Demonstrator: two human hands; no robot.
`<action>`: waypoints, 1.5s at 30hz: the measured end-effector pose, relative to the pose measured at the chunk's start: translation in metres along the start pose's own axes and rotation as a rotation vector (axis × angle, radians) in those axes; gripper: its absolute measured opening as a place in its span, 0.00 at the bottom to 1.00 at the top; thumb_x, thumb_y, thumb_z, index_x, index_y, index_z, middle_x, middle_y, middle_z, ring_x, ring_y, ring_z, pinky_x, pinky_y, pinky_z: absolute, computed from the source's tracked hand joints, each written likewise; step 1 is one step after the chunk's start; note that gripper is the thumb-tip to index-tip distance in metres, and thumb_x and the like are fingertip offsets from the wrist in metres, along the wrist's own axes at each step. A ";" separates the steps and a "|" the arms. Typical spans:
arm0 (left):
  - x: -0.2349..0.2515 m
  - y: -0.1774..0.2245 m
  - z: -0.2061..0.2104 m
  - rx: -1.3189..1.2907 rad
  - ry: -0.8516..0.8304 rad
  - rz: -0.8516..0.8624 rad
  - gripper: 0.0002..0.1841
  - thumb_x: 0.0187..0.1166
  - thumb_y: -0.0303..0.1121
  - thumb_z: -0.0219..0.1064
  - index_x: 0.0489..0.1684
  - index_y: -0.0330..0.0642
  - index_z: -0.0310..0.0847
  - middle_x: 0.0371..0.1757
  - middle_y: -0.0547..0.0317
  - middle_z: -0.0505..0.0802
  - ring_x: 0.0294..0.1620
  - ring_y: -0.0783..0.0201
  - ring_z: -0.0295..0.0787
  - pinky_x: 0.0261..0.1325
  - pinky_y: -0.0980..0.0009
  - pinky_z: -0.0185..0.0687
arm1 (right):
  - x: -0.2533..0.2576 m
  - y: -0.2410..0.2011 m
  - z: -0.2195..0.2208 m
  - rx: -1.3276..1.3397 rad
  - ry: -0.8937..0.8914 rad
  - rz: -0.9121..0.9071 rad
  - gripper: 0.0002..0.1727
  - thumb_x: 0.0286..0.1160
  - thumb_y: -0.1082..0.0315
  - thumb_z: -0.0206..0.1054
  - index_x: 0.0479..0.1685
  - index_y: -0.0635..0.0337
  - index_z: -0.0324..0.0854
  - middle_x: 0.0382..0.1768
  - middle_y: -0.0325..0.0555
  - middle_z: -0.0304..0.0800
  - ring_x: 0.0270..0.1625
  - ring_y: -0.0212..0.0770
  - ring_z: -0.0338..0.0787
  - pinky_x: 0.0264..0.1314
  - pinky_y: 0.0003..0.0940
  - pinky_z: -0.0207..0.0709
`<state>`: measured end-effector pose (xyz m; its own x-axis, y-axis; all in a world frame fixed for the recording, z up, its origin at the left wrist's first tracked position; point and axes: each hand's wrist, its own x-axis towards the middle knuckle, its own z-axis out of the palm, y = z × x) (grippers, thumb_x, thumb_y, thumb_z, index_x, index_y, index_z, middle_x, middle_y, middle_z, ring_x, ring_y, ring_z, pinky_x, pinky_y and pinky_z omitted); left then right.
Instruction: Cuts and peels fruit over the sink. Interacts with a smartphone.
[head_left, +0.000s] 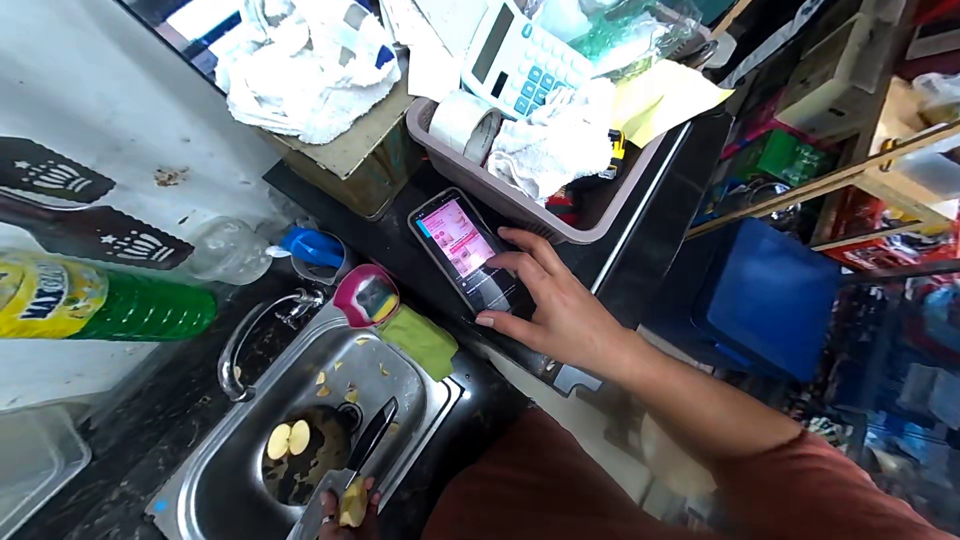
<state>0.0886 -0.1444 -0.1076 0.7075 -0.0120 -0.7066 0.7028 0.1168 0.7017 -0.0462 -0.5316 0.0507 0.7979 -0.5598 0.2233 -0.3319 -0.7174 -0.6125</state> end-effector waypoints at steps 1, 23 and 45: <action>0.000 -0.001 0.000 0.000 -0.003 0.001 0.24 0.95 0.52 0.40 0.51 0.46 0.79 0.35 0.55 0.96 0.33 0.60 0.95 0.31 0.66 0.91 | -0.001 0.001 0.000 0.006 0.010 -0.005 0.32 0.76 0.37 0.69 0.67 0.53 0.82 0.83 0.52 0.69 0.78 0.45 0.79 0.69 0.42 0.84; -0.003 0.003 0.010 0.027 0.027 0.011 0.24 0.95 0.52 0.39 0.52 0.46 0.77 0.34 0.57 0.95 0.32 0.62 0.94 0.28 0.66 0.89 | -0.006 0.005 0.002 -0.014 0.008 0.012 0.30 0.76 0.36 0.68 0.62 0.52 0.86 0.83 0.51 0.70 0.79 0.44 0.78 0.70 0.42 0.83; -0.004 0.002 0.011 0.028 0.009 0.013 0.24 0.95 0.52 0.39 0.54 0.46 0.76 0.35 0.57 0.95 0.32 0.62 0.94 0.29 0.66 0.90 | -0.008 0.007 0.001 -0.013 0.007 0.014 0.27 0.71 0.37 0.73 0.47 0.53 0.85 0.81 0.50 0.72 0.77 0.44 0.80 0.67 0.42 0.85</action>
<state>0.0883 -0.1550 -0.1026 0.7160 -0.0021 -0.6981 0.6954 0.0895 0.7130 -0.0542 -0.5318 0.0439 0.7896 -0.5728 0.2201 -0.3496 -0.7147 -0.6058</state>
